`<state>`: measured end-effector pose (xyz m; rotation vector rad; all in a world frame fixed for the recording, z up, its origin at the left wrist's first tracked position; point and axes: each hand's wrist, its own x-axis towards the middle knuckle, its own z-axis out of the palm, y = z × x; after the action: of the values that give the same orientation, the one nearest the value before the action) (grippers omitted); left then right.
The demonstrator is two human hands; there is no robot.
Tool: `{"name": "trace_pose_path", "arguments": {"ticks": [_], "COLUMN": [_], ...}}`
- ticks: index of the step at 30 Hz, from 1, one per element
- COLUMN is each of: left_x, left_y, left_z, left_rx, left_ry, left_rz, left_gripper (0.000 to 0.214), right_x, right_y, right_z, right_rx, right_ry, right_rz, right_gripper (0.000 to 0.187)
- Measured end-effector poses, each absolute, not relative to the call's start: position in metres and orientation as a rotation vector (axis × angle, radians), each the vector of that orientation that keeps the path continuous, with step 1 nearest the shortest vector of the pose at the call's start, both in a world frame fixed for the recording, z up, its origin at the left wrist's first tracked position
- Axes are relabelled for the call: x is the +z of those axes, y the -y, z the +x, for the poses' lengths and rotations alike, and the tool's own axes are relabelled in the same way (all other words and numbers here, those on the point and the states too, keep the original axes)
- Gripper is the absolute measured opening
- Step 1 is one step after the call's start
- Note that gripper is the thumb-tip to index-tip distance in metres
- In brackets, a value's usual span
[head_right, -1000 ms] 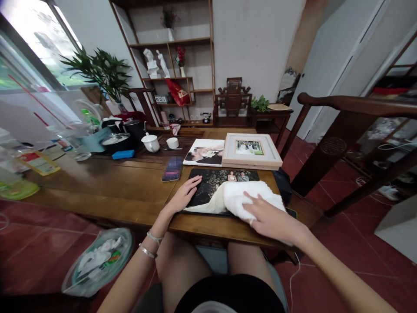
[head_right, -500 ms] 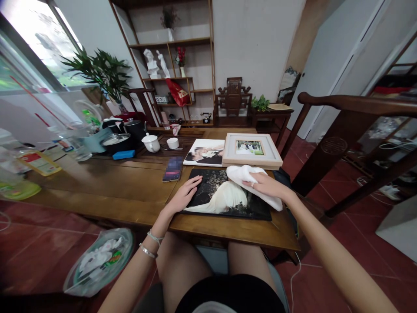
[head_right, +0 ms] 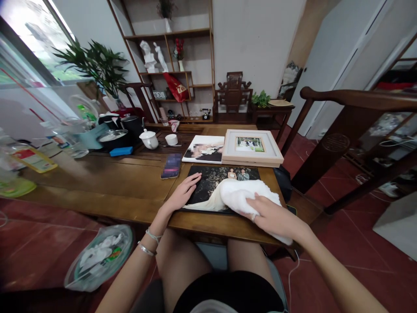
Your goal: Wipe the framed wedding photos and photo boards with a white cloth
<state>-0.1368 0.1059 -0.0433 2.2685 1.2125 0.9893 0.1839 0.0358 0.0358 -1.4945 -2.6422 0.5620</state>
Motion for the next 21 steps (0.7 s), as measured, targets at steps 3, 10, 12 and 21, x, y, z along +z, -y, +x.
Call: {"name": "trace_pose_path", "arguments": {"ticks": [3,10,12,21], "left_x": [-0.044,-0.044,-0.045,-0.049], "left_y": [-0.106,-0.107,-0.108,-0.11], "left_z": [-0.137,-0.137,-0.138,-0.137], "left_rx": [0.994,0.972,0.96,0.969], "left_ry": [-1.212,-1.247,-1.286,-1.315], "left_rz": [2.267,2.28,2.274,2.27], "left_gripper": [0.04,0.04,0.04,0.037], "right_x": [0.033,0.057,0.068,0.073], "right_y": [-0.066,-0.13,-0.146,-0.16], "right_z": [0.174,0.112,0.087,0.022], "right_rx": [0.429,0.516,0.577,0.524], "right_ry": [2.624,2.713,2.715,2.712], "right_rz": [-1.464,-1.28,-1.257,-1.328], "right_gripper": [0.027,0.039,0.046,0.048]}}
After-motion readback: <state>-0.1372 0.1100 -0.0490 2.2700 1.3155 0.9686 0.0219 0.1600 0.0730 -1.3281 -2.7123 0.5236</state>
